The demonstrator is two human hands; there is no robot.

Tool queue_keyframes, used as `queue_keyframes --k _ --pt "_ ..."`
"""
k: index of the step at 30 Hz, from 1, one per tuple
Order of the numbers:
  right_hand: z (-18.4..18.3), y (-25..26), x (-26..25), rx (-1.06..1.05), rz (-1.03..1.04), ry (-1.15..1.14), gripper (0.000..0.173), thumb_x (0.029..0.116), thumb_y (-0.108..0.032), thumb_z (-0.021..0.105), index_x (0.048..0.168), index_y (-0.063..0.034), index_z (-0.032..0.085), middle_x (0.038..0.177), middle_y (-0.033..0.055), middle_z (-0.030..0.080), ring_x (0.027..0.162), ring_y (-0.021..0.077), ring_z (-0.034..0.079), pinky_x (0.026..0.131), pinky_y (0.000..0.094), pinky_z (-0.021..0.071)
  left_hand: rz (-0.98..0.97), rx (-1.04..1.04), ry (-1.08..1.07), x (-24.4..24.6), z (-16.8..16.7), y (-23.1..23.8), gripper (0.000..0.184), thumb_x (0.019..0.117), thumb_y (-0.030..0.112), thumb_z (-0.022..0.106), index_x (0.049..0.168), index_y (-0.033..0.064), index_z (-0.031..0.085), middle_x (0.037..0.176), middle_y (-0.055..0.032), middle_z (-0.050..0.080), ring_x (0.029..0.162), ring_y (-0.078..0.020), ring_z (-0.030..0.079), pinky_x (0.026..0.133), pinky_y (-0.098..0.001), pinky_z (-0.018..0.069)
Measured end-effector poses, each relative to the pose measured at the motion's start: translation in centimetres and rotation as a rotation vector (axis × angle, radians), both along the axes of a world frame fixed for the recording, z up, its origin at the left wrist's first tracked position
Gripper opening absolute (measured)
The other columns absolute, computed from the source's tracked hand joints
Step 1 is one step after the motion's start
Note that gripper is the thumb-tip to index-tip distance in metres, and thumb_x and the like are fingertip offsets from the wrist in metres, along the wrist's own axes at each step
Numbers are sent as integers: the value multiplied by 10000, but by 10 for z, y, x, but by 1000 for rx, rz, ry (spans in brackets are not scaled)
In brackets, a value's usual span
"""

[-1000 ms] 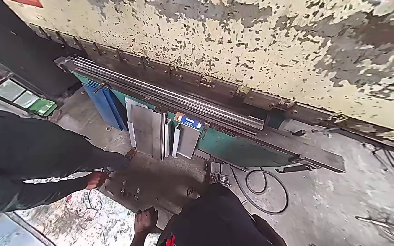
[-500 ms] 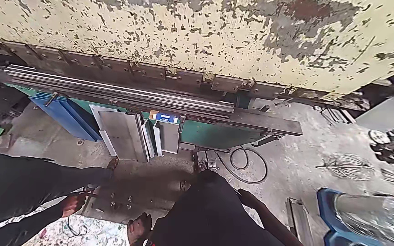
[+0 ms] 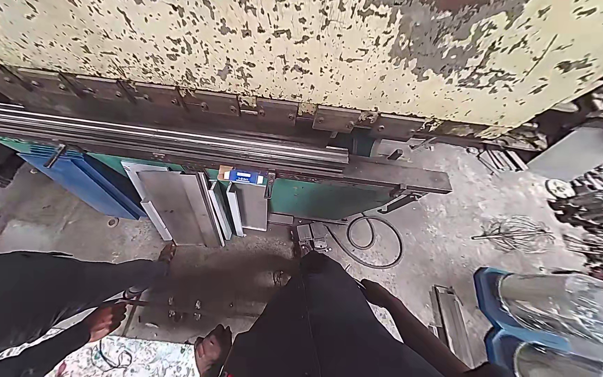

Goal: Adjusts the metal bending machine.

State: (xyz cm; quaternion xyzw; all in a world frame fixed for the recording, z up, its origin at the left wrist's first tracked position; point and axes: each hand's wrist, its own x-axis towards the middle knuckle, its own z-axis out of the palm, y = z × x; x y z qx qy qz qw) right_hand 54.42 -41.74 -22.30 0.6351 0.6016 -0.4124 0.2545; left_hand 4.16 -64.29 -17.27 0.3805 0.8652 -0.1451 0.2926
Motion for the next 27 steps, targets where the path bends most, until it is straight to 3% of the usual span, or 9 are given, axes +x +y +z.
queue_keyframes --k 5,12,22,26,27 --pt "0 0 2 -3 13 -1 406 1018 -406 569 1193 -46 638 1092 224 693 1034 391 679 875 620 522 19 29 33 5 4 0 419 1026 462 487 1057 138 751 1087 -134 760 1114 -329 699 1004 -540 505" --pt "0 7 1 17 13 7 382 1012 -369 557 1193 -41 630 1082 228 691 1032 403 677 868 634 522 -49 128 100 -3 -35 -17 437 986 505 483 976 162 754 972 -103 772 997 -311 729 935 -546 535" --pt "1 15 -1 19 16 3 393 1005 -381 564 1194 -42 628 1083 226 690 1035 398 677 869 637 522 -64 80 67 -7 -36 -17 445 999 529 483 1029 172 747 1018 -97 770 1035 -300 721 973 -539 517" --pt "0 23 1 30 30 -2 389 1000 -383 583 1187 -46 632 1073 223 691 1018 396 679 858 627 525 -34 143 120 -10 -62 -27 472 979 566 484 1023 184 758 1014 -98 772 1038 -306 723 964 -543 527" --pt "2 25 1 31 31 0 388 1000 -379 589 1188 -42 631 1078 225 691 1023 398 678 866 628 524 -21 142 105 -8 -51 -23 463 983 548 494 1028 174 763 1025 -106 772 1049 -315 719 970 -550 522"
